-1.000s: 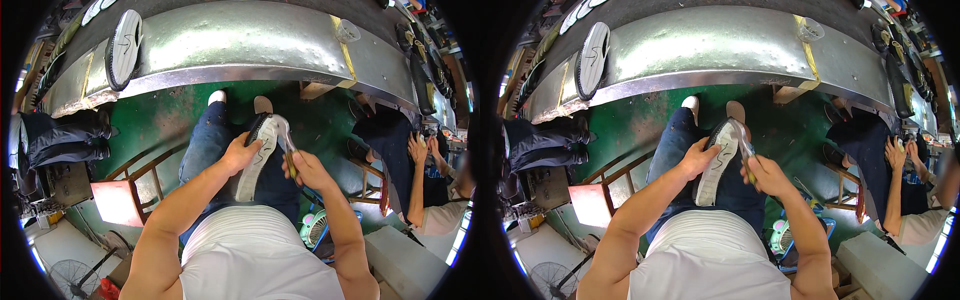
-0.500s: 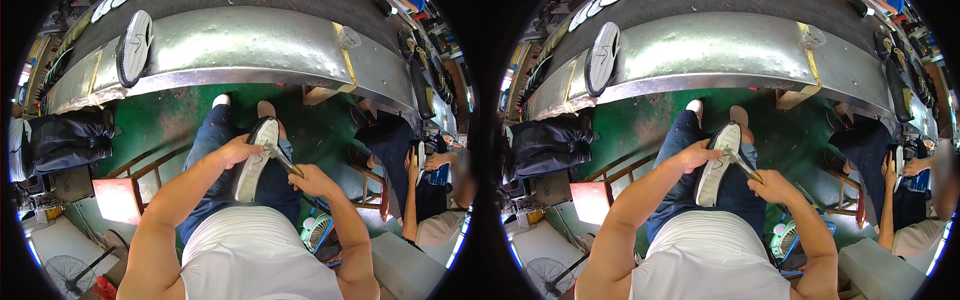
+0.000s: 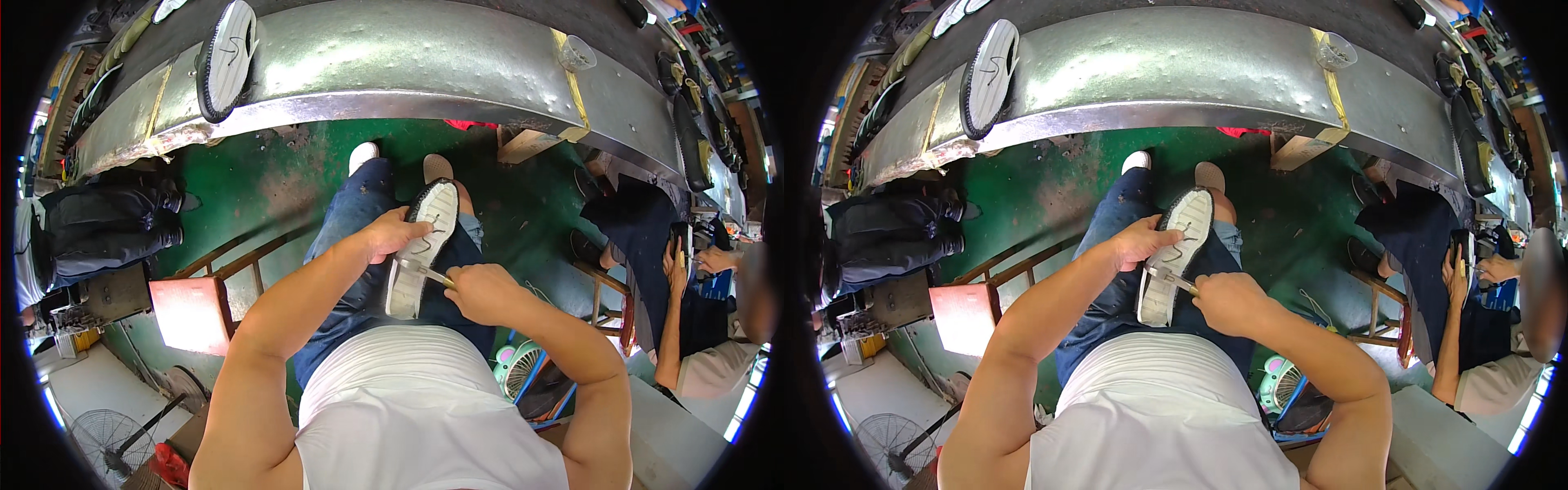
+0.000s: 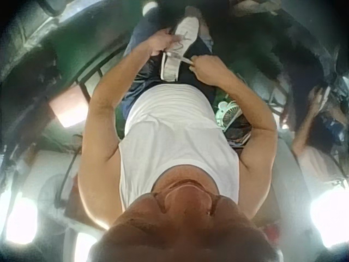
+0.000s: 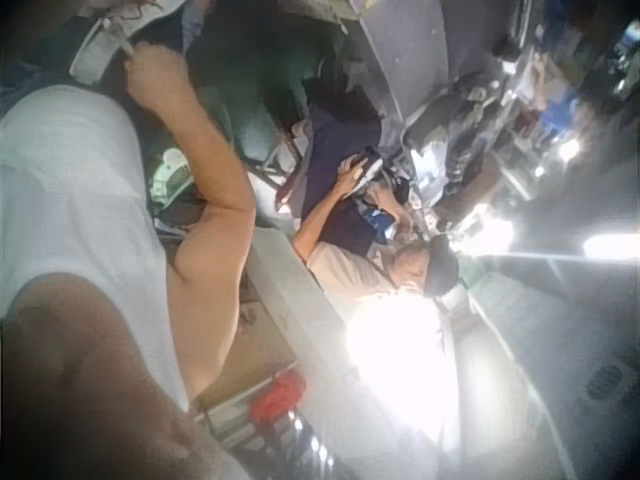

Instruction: Trim excess material from shoe soles and inspect assembly components on a factory line.

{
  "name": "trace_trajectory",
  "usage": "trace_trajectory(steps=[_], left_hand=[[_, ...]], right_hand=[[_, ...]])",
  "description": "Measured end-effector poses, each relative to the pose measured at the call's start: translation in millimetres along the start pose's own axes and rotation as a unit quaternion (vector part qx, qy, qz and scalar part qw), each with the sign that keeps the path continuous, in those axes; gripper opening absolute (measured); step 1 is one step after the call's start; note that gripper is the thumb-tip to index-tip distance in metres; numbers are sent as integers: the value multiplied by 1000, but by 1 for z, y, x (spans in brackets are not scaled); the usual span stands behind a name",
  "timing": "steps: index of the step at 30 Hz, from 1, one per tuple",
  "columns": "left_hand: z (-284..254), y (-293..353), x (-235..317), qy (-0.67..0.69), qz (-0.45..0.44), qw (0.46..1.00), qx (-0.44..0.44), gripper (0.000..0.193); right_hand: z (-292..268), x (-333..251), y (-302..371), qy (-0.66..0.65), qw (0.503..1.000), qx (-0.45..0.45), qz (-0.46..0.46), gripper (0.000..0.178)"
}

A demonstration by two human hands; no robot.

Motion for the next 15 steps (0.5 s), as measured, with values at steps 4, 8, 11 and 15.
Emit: trace_trajectory(steps=[4,8,11,15], left_hand=[[-16,2,-2,74,1,997,-10,50],[-17,-6,-2,-3,96,995,-6,45],[-5,5,-4,-83,93,992,19,56],[5,28,-11,-2,169,985,-44,73]], right_hand=[[37,19,-8,-181,980,78,21,27],[49,20,35,-279,950,87,109,25],[65,31,41,-298,936,3,189,25],[58,42,42,-301,933,33,194,25]])
Point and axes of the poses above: each hand's wrist, its own y-axis away from the middle knuckle, its own z-axis out of the palm, x = y × z, the point moved 9 cm from there along -y, towards the middle knuckle, and after that the axes turned 10 degrees about x, right-handed, at the moved point
